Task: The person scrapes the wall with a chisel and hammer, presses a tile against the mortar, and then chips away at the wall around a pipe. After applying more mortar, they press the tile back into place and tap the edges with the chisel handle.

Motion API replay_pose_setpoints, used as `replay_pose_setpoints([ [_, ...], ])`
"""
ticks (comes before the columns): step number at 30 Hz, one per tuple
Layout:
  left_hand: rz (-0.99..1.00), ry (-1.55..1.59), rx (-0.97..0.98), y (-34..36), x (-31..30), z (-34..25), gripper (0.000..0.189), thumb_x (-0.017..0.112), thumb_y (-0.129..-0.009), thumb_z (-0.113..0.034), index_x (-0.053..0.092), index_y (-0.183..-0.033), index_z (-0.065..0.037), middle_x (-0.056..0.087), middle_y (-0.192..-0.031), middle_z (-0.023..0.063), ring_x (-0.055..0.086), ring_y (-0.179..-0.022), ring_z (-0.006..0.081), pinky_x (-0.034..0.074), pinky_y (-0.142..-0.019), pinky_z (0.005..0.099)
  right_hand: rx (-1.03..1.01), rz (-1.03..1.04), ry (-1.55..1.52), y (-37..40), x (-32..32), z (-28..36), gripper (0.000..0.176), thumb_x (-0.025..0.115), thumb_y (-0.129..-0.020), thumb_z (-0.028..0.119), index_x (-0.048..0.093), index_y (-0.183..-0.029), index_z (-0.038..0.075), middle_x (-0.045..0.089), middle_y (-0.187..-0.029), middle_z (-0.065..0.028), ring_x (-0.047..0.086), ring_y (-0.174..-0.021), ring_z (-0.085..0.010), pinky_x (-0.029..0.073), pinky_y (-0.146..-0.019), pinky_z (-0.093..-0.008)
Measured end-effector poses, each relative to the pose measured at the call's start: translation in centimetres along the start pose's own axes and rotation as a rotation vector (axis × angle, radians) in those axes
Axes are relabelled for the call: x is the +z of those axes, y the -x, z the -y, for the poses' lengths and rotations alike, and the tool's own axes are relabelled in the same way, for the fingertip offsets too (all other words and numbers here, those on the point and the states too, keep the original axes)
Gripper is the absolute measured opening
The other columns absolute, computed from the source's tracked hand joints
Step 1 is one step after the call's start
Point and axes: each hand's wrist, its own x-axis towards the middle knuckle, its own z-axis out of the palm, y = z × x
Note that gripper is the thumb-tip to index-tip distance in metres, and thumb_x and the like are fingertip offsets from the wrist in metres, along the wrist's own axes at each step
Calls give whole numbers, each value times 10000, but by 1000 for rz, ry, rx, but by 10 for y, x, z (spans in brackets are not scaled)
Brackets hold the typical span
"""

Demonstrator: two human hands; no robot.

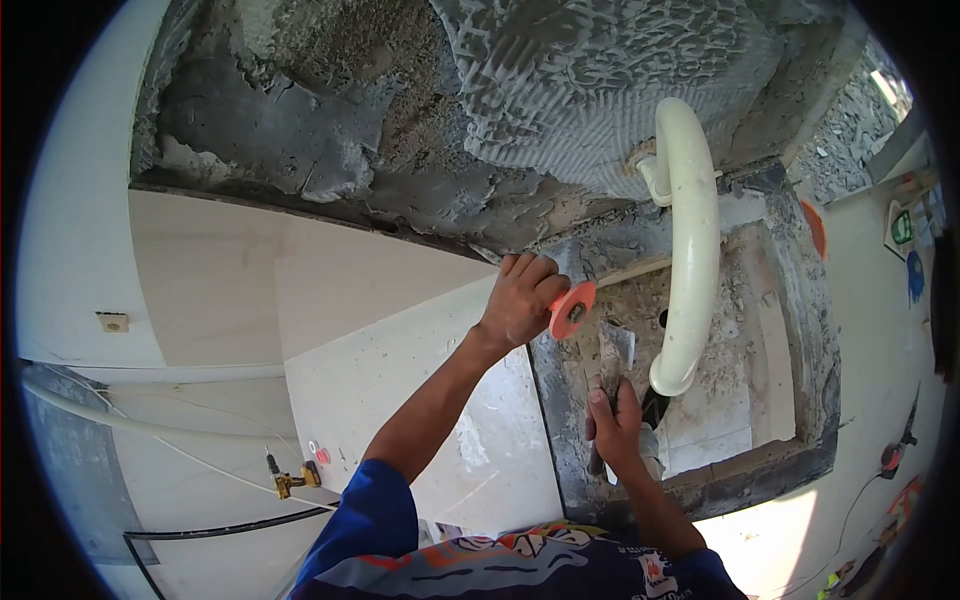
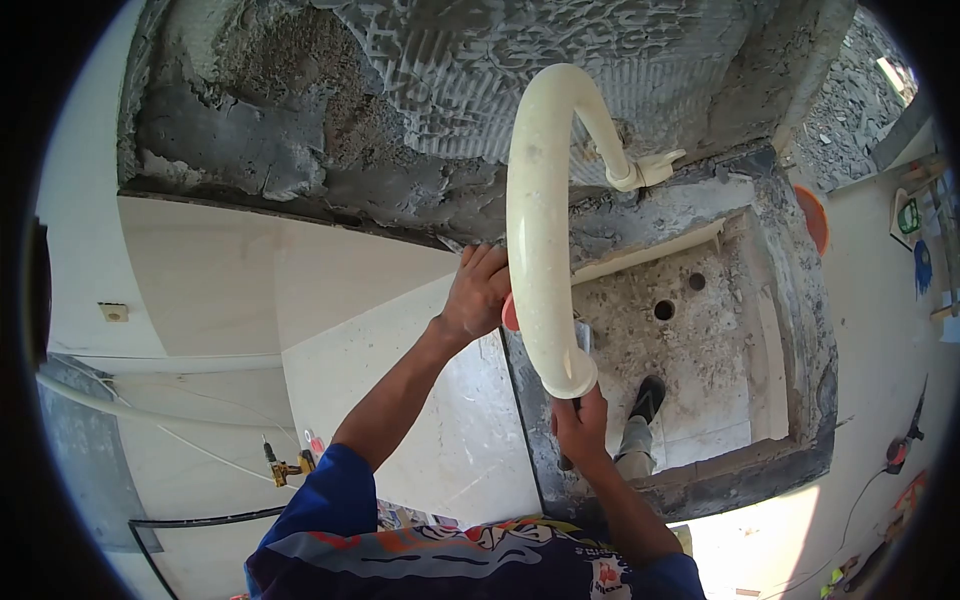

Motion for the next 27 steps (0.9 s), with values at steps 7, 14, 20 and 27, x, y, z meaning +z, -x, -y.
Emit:
replay_pose_setpoints([
  [7,11,-15,-56,-16,6,6,183,733,-753,-120,676,-927,-129,565,-921,40,555,-900,253,386,-790,386,-131,-62,-188,-13,22,15,208,548,-1044,181,488,-1197,55,523,-783,-21,451,-507,-78,411,-453,-259],
  [14,16,-102,-90,-14,13,6,193,717,-764,-104,679,-951,-131,570,-932,48,561,-909,266,384,-793,408,-142,-223,-467,-26,19,41,166,525,-1053,156,467,-1166,48,607,-757,-69,527,-492,-109,424,-418,-270],
  [20,-26,-22,-141,-25,6,11,194,730,-774,-96,674,-959,-115,581,-946,57,564,-908,279,393,-782,420,-232,-379,-515,-24,17,51,237,544,-1058,216,474,-1195,36,506,-789,-10,506,-650,-93,450,-577,-263],
  [27,-10,34,-90,-23,-2,8,190,737,-767,-95,675,-946,-112,586,-943,57,573,-916,278,398,-780,417,-258,-405,-639,-30,45,43,195,514,-1066,185,455,-1185,42,508,-808,-37,499,-710,-115,456,-686,-275],
])
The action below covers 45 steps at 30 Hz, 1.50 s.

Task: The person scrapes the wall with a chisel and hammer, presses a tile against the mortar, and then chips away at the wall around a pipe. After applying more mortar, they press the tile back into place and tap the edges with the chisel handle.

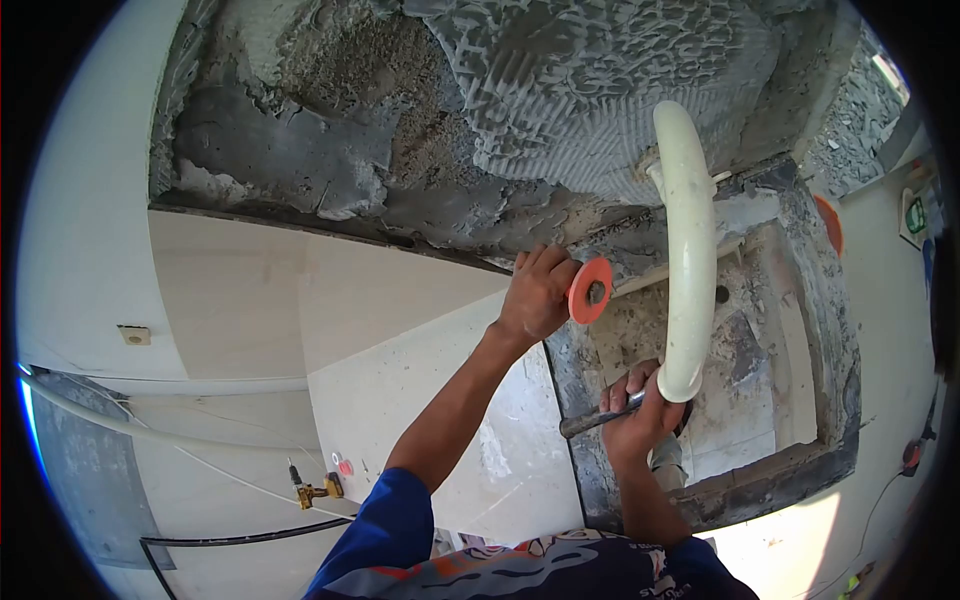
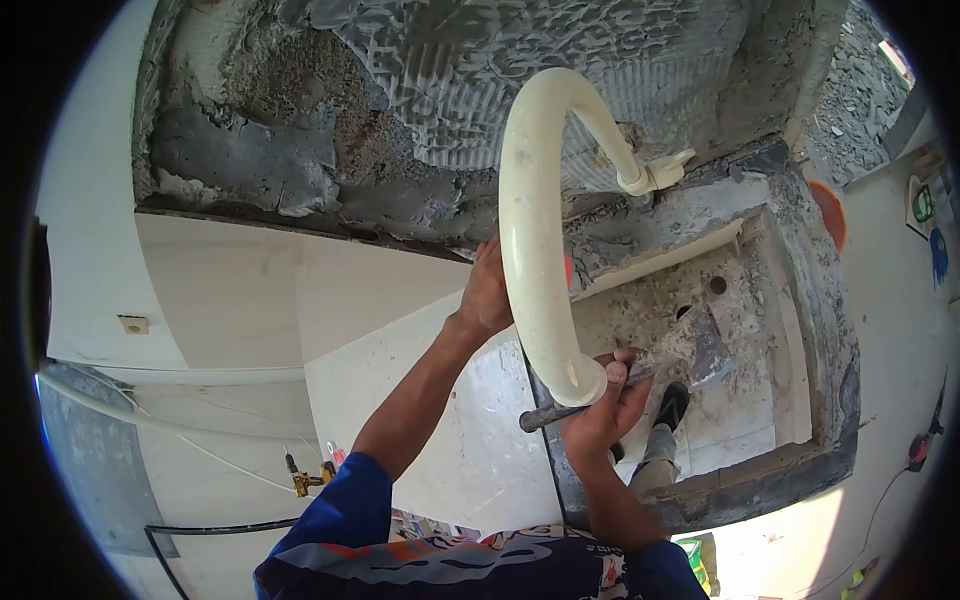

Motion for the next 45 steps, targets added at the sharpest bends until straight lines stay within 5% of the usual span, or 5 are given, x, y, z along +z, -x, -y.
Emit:
replay_pose_setpoints([
  [4,9,-6,4,9,1,2,177,734,-773,-102,673,-938,-111,586,-941,55,575,-910,275,399,-782,414,52,87,-1,9,4,-3,165,475,-1075,190,443,-1188,75,607,-884,-106,557,-529,-163,455,-408,-326],
  [19,-69,3,-116,-1,20,2,215,655,-740,-4,640,-931,-104,574,-944,82,557,-923,315,390,-776,447,54,-7,90,-16,5,7,219,572,-1058,227,497,-1151,42,487,-776,17,438,-685,-55,364,-613,-216],
  [29,-19,253,-273,6,32,13,241,637,-746,-1,652,-960,-110,576,-942,82,566,-923,315,397,-766,458,192,339,646,-32,-7,-32,230,546,-1062,326,489,-1140,118,489,-763,5,447,-470,-92,393,-414,-267],
  [35,-29,298,-316,7,32,11,233,647,-740,-3,649,-949,-107,585,-952,78,570,-930,316,401,-767,462,109,33,105,-32,-1,-40,247,543,-1061,358,497,-1113,121,495,-755,7,464,-461,-102,382,-393,-261],
  [45,-44,213,-256,9,40,15,236,640,-734,4,652,-940,-111,582,-939,74,571,-928,311,397,-776,456,276,72,284,-38,-3,-28,296,551,-1057,370,494,-1061,80,512,-790,10,477,-600,-79,415,-526,-276],
])
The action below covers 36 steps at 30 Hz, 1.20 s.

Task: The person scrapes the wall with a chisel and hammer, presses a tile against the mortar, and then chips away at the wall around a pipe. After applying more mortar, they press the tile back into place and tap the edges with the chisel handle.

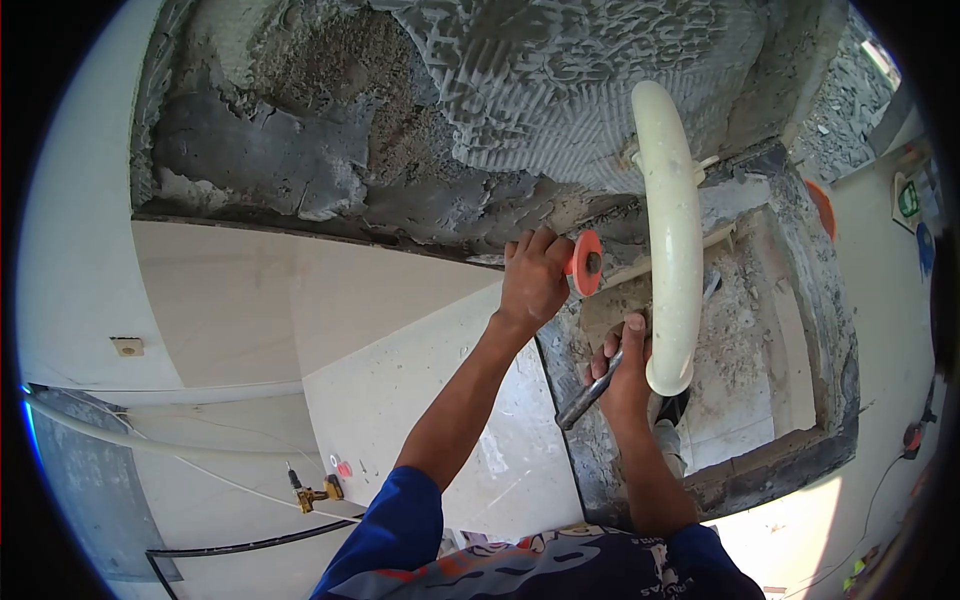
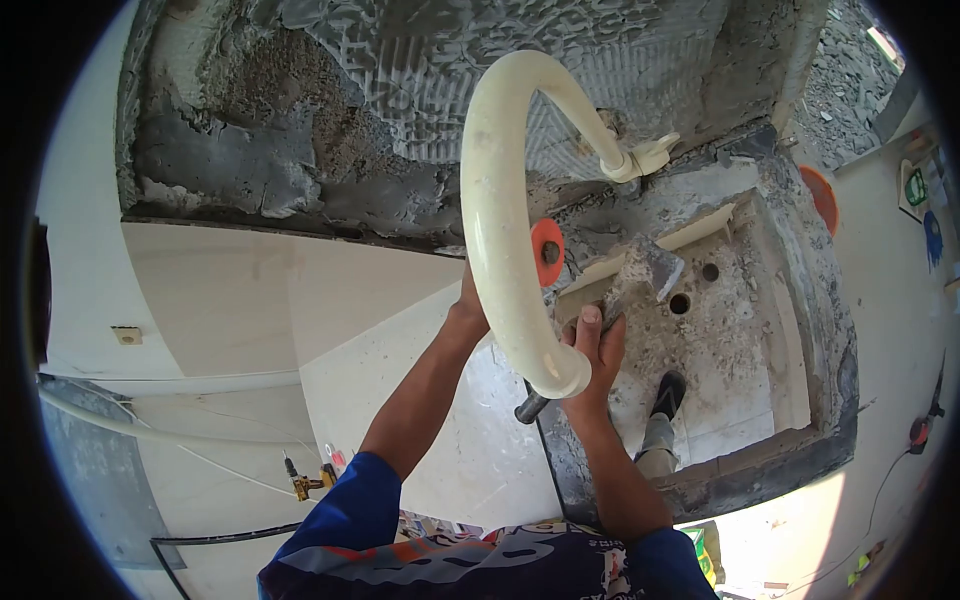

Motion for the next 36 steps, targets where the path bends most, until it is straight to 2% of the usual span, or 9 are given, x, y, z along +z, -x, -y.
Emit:
replay_pose_setpoints([
  [2,2,-18,14,1,-3,0,236,637,-733,7,653,-937,-111,582,-936,74,570,-931,310,396,-777,456,-92,-15,111,-3,-4,-19,280,568,-1040,407,446,-1050,155,462,-709,11,460,-452,-107,420,-396,-304],
  [5,22,29,2,3,-3,-2,239,635,-729,9,653,-934,-112,580,-935,71,568,-934,308,393,-775,453,45,208,316,-7,-21,-5,246,547,-1049,397,455,-1053,169,462,-717,12,447,-446,-101,407,-370,-279],
  [10,24,-56,26,0,-9,-8,239,636,-727,10,653,-935,-106,576,-927,77,568,-922,312,391,-768,457,20,-1,-64,-3,-7,-18,252,571,-1039,391,451,-1039,169,470,-724,6,431,-432,-107,404,-375,-282],
  [13,18,-162,71,-4,-8,-8,244,641,-724,11,652,-936,-108,573,-923,78,566,-920,313,393,-773,458,46,223,300,-5,-16,5,273,573,-1036,411,459,-1002,165,459,-712,8,419,-430,-112,389,-375,-289],
  [16,-25,-270,148,-7,-10,-11,247,648,-721,12,650,-936,-110,574,-927,78,565,-922,316,394,-776,457,155,155,124,-7,-19,0,309,555,-1062,352,511,-1049,47,520,-818,14,464,-695,-70,416,-643,-269],
  [20,-2,-291,134,-6,-13,-15,233,654,-725,12,655,-928,-103,583,-929,81,571,-911,318,396,-769,460,100,248,379,-8,-14,9,299,578,-1044,375,514,-1003,86,496,-746,12,450,-587,-79,404,-523,-268],
  [22,-47,-273,157,-10,-16,-22,225,654,-728,13,658,-923,-99,586,-926,81,575,-903,318,397,-767,461,234,297,306,-3,-11,44,328,614,-1018,404,495,-882,130,443,-663,19,419,-408,-115,378,-366,-303],
  [28,-11,-62,74,-4,-21,-21,204,705,-749,-47,667,-943,-96,591,-928,75,576,-908,307,399,-770,441,14,43,-178,-3,-27,6,184,551,-1062,267,511,-1036,89,456,-776,26,432,-683,-70,377,-604,-250],
  [36,-51,69,-37,-7,-7,2,212,698,-754,-50,668,-956,-106,595,-942,70,581,-920,308,408,-785,442,-123,-33,-261,15,-13,23,203,541,-1066,284,496,-1035,88,477,-791,19,431,-685,-71,374,-616,-257],
])
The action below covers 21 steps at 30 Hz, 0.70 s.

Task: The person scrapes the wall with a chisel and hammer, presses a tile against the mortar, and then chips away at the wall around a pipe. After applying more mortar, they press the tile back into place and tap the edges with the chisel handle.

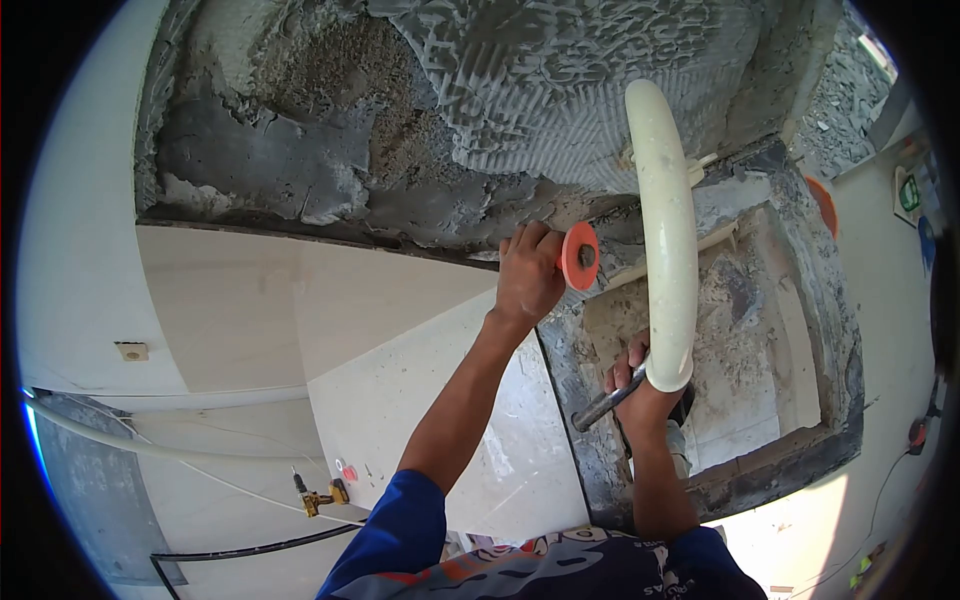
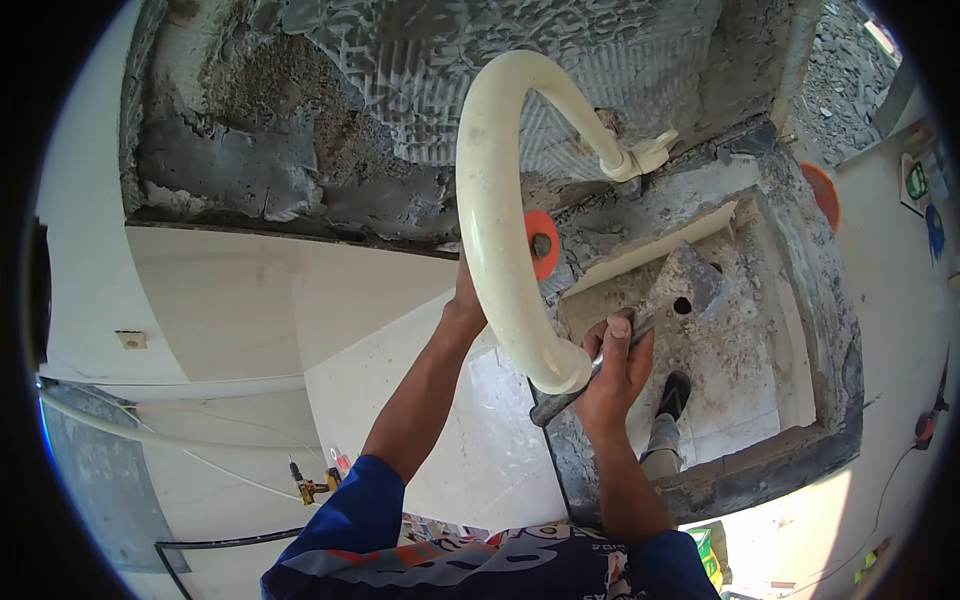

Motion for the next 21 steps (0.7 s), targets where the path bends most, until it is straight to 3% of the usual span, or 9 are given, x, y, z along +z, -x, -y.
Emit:
replay_pose_setpoints([
  [4,2,11,-21,-4,1,3,227,687,-752,-35,674,-968,-104,598,-944,68,584,-920,311,411,-783,450,-89,-122,31,-14,18,-35,273,529,-1058,394,494,-927,157,444,-681,30,420,-442,-119,393,-426,-322],
  [6,18,-32,-1,1,3,5,235,680,-752,-27,676,-973,-106,599,-945,68,584,-920,311,413,-783,451,75,148,507,-21,15,-21,259,572,-1045,373,506,-989,130,449,-714,26,428,-517,-96,388,-462,-295],
  [7,22,-45,5,4,2,4,237,677,-752,-24,677,-974,-107,599,-946,68,584,-920,311,413,-784,451,196,231,541,-21,15,4,257,579,-1048,346,510,-1023,100,464,-748,23,439,-587,-81,398,-521,-283],
  [10,26,-30,37,-2,-1,-3,238,673,-752,-22,681,-973,-110,601,-948,67,584,-922,310,413,-784,450,195,102,197,-21,14,15,303,597,-1041,358,520,-1033,65,509,-777,-6,485,-629,-93,407,-568,-281],
  [12,57,-25,29,-5,-5,-4,236,678,-753,-27,685,-973,-111,603,-950,65,583,-926,308,410,-783,449,25,-77,-198,-14,13,13,321,587,-1044,373,518,-1034,61,534,-790,-27,505,-615,-114,412,-573,-283],
  [13,65,-19,19,-5,-5,-2,234,682,-754,-31,688,-973,-111,605,-951,64,583,-928,307,408,-783,448,-51,-9,-380,-19,4,-4,336,573,-1046,391,518,-1051,60,556,-806,-48,523,-600,-142,417,-575,-292],
  [15,15,67,-50,-4,4,2,232,688,-756,-38,692,-976,-111,608,-952,62,583,-931,305,406,-782,447,-87,186,430,-35,-18,-55,260,590,-1033,363,516,-969,122,475,-713,3,436,-485,-109,385,-448,-296],
  [17,26,5,-7,0,0,2,239,682,-758,-32,695,-982,-114,609,-952,62,582,-927,305,404,-781,448,-11,243,725,-35,-23,-53,223,590,-1034,333,514,-970,133,461,-704,16,417,-496,-86,382,-434,-290],
  [21,23,-60,17,2,2,6,242,671,-757,-19,694,-978,-116,603,-944,62,579,-923,307,399,-780,447,196,48,205,-26,0,-6,209,573,-1053,280,522,-1074,79,531,-796,-7,480,-687,-56,413,-581,-249],
])
